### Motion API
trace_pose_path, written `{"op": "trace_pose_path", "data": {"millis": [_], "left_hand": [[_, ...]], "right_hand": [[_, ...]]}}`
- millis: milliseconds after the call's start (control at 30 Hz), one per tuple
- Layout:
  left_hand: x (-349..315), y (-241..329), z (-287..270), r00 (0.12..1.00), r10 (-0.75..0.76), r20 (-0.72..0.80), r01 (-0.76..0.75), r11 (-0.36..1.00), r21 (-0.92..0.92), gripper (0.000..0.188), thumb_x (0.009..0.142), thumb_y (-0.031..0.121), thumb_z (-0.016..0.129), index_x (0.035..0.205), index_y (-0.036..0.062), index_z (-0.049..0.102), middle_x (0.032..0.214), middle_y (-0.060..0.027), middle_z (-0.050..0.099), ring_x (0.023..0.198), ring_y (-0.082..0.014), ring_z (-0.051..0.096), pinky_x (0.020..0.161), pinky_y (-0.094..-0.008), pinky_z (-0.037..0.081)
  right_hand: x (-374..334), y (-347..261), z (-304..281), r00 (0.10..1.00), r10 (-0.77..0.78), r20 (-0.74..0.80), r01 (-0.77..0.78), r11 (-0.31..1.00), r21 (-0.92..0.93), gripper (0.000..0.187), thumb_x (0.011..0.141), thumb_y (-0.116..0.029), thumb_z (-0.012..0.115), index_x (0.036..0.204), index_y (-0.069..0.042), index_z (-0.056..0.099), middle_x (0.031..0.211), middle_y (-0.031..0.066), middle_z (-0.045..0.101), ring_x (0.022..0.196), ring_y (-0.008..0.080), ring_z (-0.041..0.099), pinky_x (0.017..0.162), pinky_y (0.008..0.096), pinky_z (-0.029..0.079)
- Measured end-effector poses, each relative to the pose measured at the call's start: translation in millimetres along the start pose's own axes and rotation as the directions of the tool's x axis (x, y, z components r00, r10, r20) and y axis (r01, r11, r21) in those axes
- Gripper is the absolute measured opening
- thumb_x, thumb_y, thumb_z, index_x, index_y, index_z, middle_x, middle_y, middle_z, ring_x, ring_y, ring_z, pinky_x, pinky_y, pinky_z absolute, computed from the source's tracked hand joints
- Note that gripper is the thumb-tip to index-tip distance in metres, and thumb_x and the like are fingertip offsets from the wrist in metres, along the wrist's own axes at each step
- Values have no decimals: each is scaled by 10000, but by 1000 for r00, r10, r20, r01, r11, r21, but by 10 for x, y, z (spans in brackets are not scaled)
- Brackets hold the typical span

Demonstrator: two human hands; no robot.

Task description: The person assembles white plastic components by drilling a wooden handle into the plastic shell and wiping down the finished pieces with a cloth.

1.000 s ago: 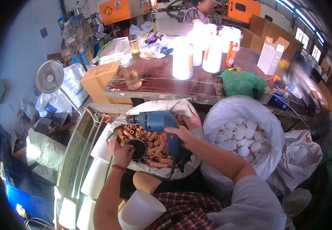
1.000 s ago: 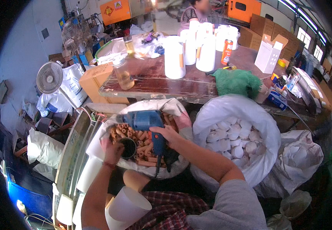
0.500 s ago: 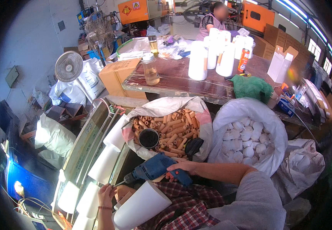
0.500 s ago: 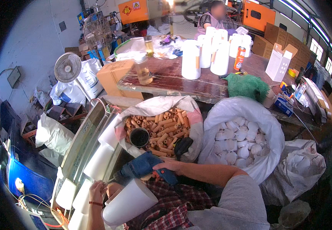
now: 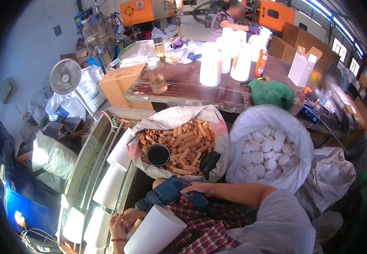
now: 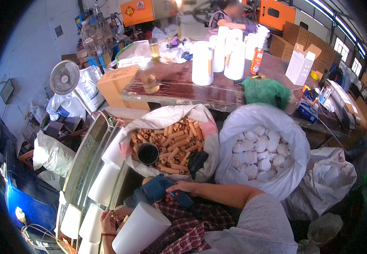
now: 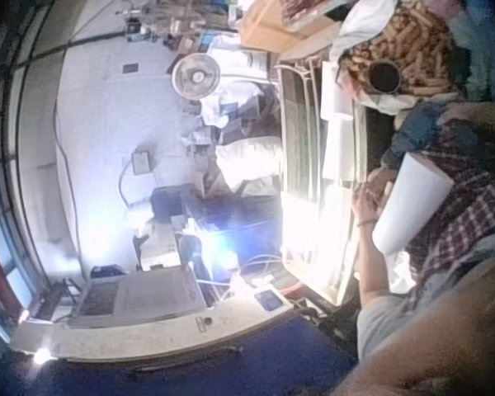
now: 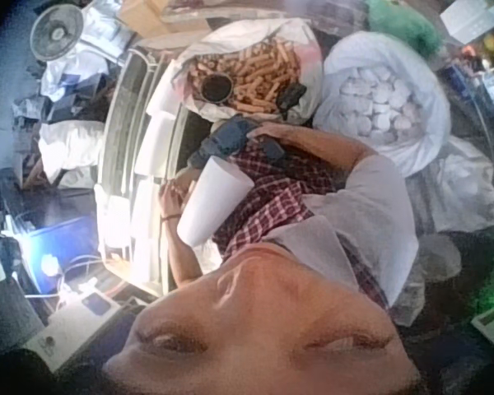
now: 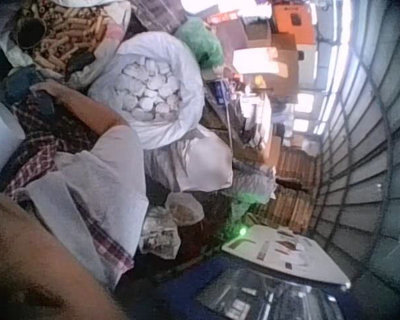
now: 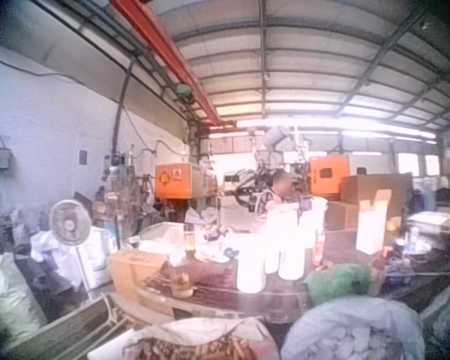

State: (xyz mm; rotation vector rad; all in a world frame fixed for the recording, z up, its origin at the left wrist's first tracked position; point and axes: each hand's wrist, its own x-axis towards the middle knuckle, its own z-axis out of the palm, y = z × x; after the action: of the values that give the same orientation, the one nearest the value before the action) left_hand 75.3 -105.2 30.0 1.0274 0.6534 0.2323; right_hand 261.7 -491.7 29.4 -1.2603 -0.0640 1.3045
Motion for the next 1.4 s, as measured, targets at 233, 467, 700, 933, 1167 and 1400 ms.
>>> {"op": "trace_pose_path", "data": {"millis": [233,467,700,933,1167,1400], "left_hand": [[-16,-2,-56,998,42,-38,-44,998,-45,80,876,15,567,927,69,538,804,-57,615,683,-170,626,574,-287,526],[-144,10,-33,996,88,-30,-87,996,23,64,879,22,570,905,63,528,791,-57,599,679,-169,621,578,-295,526],[-116,8,-24,987,160,-25,-154,974,166,66,882,33,564,923,46,514,814,-62,602,677,-153,621,572,-261,532],[-138,-1,5,983,174,-51,-160,965,208,69,882,37,563,925,48,510,809,-55,582,656,-134,612,551,-245,532],[-122,-24,-46,986,163,-28,-157,976,152,77,875,17,572,919,43,514,797,-63,574,652,-143,613,549,-252,537],[-194,52,87,984,179,-3,-170,941,294,96,883,26,562,963,5,513,809,-82,582,649,-166,622,557,-260,543]], "right_hand": [[85,70,-54,1000,-1,1,1,1000,17,503,838,-340,656,1144,43,545,1082,151,618,869,256,658,795,347,537],[-5,-17,15,1000,2,12,-2,1000,15,530,827,-349,666,1172,32,536,1070,149,628,868,258,659,778,338,537],[-100,-76,84,999,-40,-23,39,998,-42,540,826,-368,655,1175,24,530,1067,147,627,871,257,659,789,345,531],[-31,-33,29,999,-45,19,46,998,-50,506,833,-357,650,1143,30,546,1057,151,628,885,255,655,788,345,530],[-95,-103,90,999,-33,-5,33,998,-50,528,822,-372,663,1140,35,553,1057,152,630,867,256,658,778,346,535],[-164,-186,116,1000,-21,-1,21,998,-64,545,809,-389,679,1141,25,555,1035,142,637,868,228,657,753,330,545]]}}
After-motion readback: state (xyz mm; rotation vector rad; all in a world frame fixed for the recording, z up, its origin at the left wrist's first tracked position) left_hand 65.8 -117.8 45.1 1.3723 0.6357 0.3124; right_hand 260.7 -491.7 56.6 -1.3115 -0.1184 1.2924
